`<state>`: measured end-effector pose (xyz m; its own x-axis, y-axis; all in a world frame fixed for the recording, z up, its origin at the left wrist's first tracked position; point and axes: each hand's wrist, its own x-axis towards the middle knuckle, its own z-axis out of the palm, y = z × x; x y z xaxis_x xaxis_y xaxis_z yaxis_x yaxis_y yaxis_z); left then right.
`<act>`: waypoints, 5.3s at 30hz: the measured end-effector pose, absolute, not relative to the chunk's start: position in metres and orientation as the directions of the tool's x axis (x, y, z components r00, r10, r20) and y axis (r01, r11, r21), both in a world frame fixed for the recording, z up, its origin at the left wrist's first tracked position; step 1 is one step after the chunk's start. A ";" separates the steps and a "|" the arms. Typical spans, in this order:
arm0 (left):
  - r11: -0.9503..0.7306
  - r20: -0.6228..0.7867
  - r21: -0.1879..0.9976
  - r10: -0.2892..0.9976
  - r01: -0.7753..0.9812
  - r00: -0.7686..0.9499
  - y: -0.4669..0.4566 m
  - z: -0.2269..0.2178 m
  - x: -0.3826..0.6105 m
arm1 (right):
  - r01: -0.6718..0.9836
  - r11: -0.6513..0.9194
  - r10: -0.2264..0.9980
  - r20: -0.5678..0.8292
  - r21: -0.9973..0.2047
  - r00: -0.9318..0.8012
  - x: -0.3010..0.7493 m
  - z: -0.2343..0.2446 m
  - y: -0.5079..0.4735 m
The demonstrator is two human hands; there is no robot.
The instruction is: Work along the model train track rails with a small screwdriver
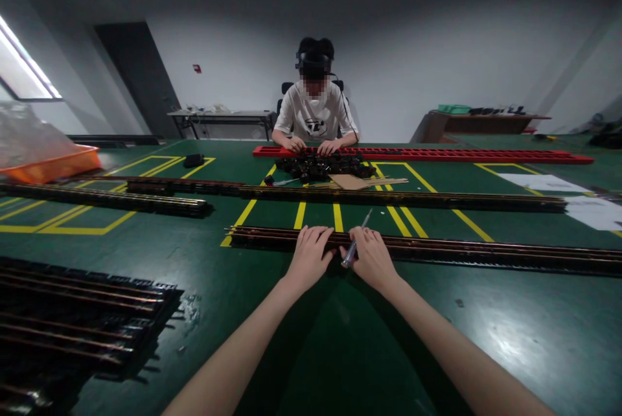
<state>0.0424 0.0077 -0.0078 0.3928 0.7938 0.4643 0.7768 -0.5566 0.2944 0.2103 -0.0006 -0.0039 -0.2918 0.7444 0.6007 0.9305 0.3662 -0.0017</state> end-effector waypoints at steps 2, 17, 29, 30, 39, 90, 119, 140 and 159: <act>-0.526 0.480 0.255 0.797 0.811 0.366 0.006 -0.008 0.033 | 0.934 0.358 0.743 0.606 -0.002 -0.284 0.210 -0.003 -0.001; -0.303 0.492 0.086 0.841 0.949 0.224 0.014 -0.001 -0.020 | 0.975 0.221 0.826 0.530 0.008 -0.191 0.202 0.011 -0.017; -0.291 0.447 0.155 0.873 0.944 0.196 0.008 0.003 -0.006 | 0.917 0.398 0.740 0.594 -0.008 -0.316 0.202 0.004 -0.015; -0.298 0.442 0.164 0.874 0.941 0.200 0.007 0.003 -0.003 | 0.914 0.405 0.743 0.588 -0.011 -0.321 0.201 0.004 -0.015; -0.388 0.465 0.172 0.842 0.905 0.273 0.001 -0.001 0.011 | 0.927 0.373 0.766 0.556 0.024 -0.323 0.202 0.004 -0.013; -0.143 0.263 0.879 0.941 0.455 -0.211 0.033 -0.007 -0.087 | 0.068 0.366 0.912 0.343 -0.928 -0.225 0.068 0.012 -0.001; -0.187 0.295 0.873 0.938 0.451 -0.183 0.034 -0.011 -0.089 | 0.304 0.388 0.903 0.291 -0.870 -0.317 0.075 0.022 -0.007; -0.202 0.317 0.861 0.931 0.466 -0.181 0.034 -0.011 -0.088 | 0.127 0.301 0.945 0.277 -0.945 -0.174 0.074 0.010 -0.002; -0.162 0.279 0.871 0.940 0.464 -0.195 0.032 -0.007 -0.086 | 0.089 0.337 0.939 0.329 -0.937 -0.100 0.074 0.014 -0.006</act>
